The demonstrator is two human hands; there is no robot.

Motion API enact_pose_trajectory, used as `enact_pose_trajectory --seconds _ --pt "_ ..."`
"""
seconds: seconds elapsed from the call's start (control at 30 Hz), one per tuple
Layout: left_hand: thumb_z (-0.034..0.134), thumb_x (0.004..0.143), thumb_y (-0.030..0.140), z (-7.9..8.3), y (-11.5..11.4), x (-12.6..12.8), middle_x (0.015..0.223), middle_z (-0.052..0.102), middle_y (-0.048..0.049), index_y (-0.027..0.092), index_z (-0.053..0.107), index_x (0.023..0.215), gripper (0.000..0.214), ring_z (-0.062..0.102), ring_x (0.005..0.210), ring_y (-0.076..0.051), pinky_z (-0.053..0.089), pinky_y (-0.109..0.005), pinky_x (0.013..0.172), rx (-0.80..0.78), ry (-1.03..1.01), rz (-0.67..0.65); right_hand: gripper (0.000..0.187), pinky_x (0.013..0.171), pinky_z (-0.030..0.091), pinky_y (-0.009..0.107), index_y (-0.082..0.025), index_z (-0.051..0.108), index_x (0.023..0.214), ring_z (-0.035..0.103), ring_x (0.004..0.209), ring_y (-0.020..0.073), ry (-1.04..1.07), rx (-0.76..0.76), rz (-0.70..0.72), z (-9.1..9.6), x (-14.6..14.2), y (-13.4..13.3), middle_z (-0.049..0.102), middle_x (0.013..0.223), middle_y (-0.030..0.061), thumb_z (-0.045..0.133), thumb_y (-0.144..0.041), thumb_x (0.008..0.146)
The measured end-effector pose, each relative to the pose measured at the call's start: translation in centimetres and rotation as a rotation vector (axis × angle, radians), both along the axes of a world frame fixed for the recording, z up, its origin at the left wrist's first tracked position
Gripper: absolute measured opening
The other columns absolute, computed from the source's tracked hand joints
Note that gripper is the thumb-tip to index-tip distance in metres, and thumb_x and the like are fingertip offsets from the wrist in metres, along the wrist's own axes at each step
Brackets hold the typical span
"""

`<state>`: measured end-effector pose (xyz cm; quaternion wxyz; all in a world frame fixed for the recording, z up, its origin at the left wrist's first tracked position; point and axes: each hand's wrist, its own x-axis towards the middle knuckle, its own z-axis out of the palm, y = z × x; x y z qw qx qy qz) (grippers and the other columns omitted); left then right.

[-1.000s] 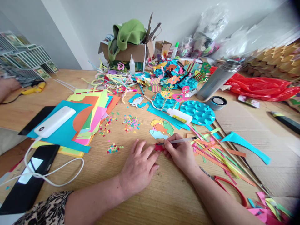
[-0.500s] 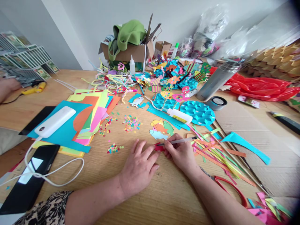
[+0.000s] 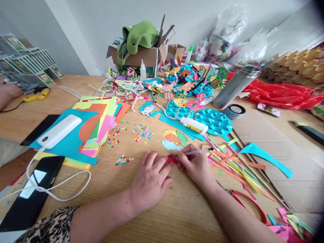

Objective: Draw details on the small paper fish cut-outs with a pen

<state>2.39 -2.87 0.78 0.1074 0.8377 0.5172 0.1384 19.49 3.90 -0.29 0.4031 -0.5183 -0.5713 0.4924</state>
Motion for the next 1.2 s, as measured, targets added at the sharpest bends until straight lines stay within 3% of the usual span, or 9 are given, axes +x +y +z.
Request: enact_pose_trajectory --seconds 1.2 --pt "0.056 0.094 0.031 0.05 0.08 0.02 0.13 0.054 -0.0032 0.024 0.054 0.13 0.037 0.037 0.127 -0.032 0.025 -0.056 0.114 0.013 -0.001 0.001 0.035 0.038 0.042 0.024 -0.023 0.05 0.067 0.053 0.037 0.0139 -0.002 -0.02 -0.005 0.2 -0.02 -0.06 0.057 0.046 -0.0018 0.067 -0.051 0.08"
